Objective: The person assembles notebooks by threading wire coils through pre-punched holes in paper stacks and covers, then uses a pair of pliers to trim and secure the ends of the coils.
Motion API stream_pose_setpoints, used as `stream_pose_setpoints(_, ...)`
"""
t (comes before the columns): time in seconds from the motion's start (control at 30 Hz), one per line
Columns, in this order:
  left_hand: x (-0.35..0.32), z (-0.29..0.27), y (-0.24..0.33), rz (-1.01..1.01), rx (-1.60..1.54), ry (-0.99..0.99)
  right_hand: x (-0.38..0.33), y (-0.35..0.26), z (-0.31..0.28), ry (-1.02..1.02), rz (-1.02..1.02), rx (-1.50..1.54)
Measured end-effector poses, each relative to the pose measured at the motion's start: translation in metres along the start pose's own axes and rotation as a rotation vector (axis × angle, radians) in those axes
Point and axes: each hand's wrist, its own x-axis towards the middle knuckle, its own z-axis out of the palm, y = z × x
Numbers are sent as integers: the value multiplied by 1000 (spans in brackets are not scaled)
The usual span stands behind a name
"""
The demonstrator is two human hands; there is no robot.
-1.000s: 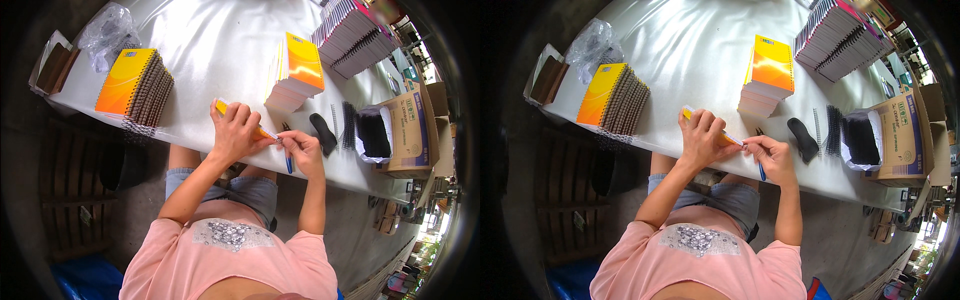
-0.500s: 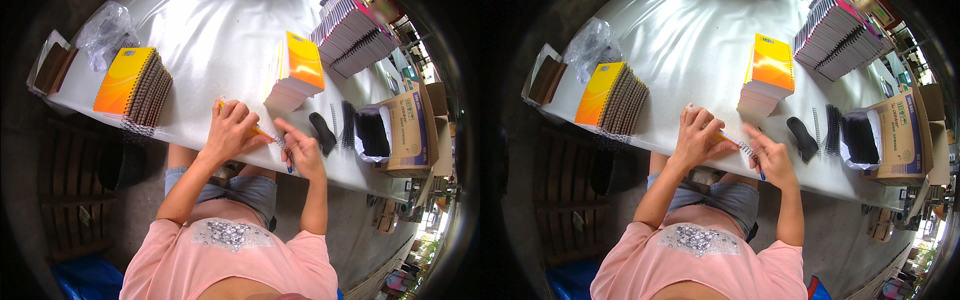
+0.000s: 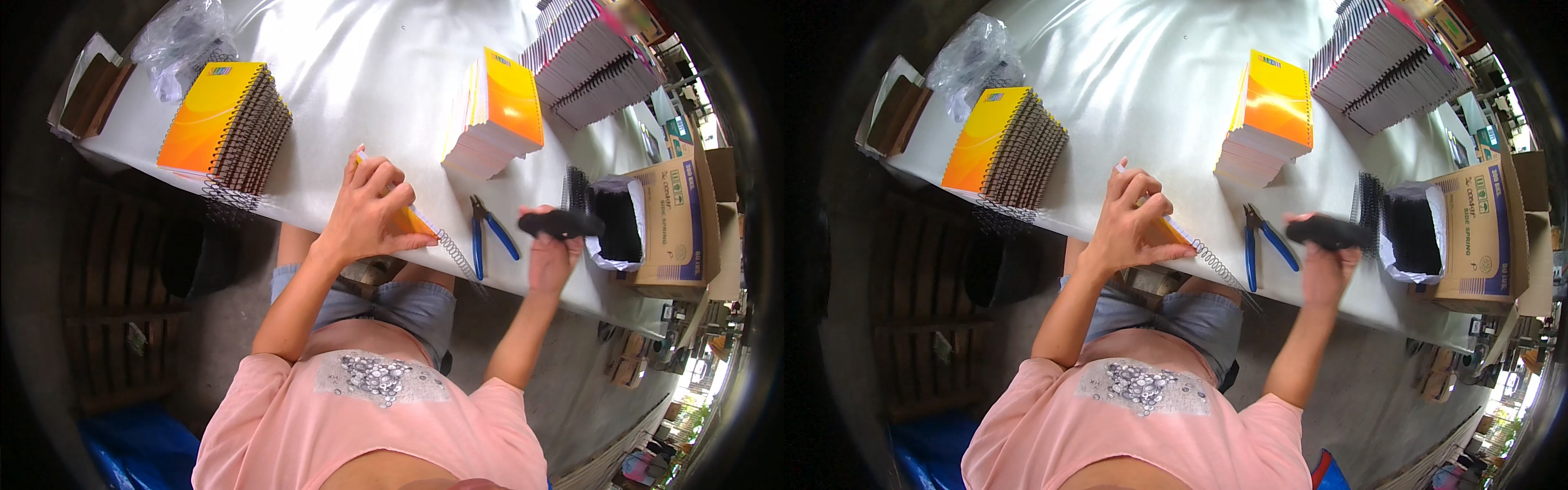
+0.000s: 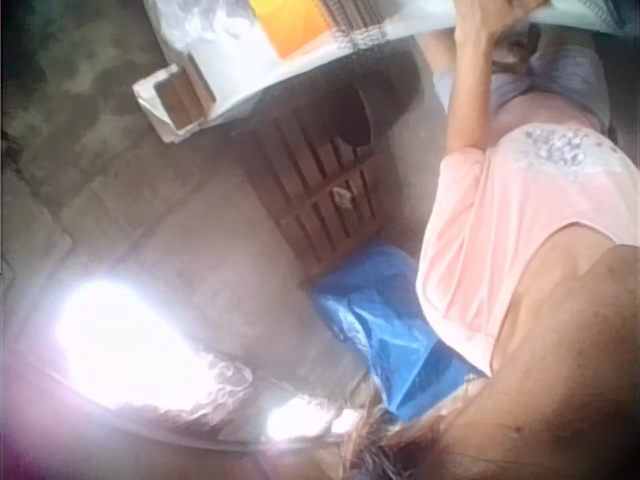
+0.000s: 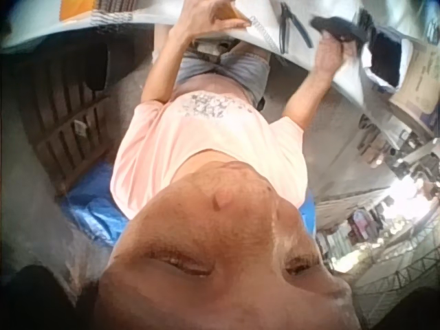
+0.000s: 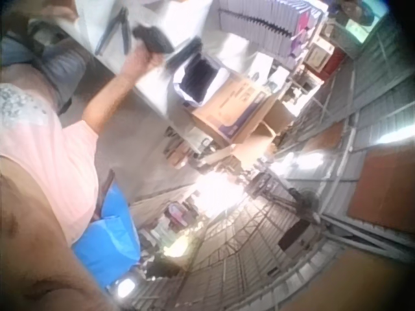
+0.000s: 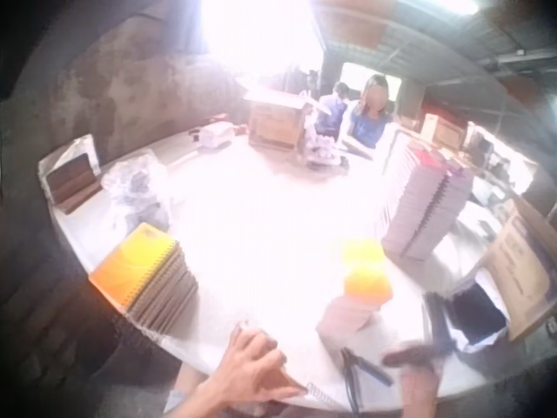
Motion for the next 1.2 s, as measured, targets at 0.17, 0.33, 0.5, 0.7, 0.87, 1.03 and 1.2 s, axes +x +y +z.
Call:
stream_pose_setpoints(0.17, 2, -3, 3, 3, 18, -17, 4, 35, 49, -412, 295, -544)
stream_pose_setpoints(0.33, 1, -3, 0, 20, -6, -34, 12, 29, 53, -396, 193, -432)
stream_pose_setpoints(0.5, 4, -6, -3, 22, -49, -22, 19, 11, 76, -599, -17, -488)
stream_pose_setpoints(0.7, 4, -7, -8, -105, -247, 74, 22, 19, 80, -523, 72, -338)
stream_pose_setpoints(0.87, 1, 7, -22, -224, -484, 63, 26, 30, 77, -252, 183, -546)
stream_pose_setpoints(1.03, -3, 16, -32, -187, -513, 140, 32, 35, 85, -215, 321, -942)
stream_pose_setpoints(1.2, -6, 21, -38, -404, -749, 70, 35, 33, 105, -450, 192, -913)
